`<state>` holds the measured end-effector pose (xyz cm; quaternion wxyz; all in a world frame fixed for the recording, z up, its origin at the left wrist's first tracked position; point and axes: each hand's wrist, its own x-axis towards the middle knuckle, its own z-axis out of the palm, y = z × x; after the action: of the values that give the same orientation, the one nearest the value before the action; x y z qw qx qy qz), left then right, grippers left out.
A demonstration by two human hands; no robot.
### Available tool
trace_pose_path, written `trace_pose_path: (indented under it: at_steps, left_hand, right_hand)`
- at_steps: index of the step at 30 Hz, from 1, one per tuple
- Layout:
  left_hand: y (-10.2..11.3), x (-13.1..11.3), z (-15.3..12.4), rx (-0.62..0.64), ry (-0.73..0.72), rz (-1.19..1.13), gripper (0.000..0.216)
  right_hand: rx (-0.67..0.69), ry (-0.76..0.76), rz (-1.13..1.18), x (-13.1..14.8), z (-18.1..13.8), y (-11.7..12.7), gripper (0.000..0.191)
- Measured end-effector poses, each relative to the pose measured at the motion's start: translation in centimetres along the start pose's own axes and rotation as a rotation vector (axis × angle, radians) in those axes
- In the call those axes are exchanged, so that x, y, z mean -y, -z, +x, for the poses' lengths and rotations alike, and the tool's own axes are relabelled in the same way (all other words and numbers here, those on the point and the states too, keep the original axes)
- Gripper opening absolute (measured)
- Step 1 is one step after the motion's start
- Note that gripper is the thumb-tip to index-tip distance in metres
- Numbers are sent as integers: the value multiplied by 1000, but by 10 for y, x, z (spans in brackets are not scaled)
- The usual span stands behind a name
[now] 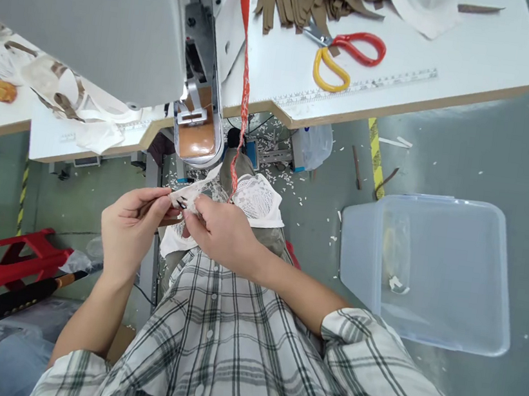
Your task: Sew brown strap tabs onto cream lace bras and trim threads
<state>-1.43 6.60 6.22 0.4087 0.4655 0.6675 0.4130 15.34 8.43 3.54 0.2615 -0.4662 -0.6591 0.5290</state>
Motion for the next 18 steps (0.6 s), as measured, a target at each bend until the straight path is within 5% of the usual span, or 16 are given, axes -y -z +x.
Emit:
trace_pose_path:
  at_steps: [13, 18]
  left_hand:
    - [-6, 11, 0, 17, -10, 37, 21]
    - [-14, 22, -3, 26, 42, 22, 21]
  right_hand:
    - [55, -37, -235, -10, 3, 5, 28]
    - [52, -55, -108, -16, 6, 5, 28]
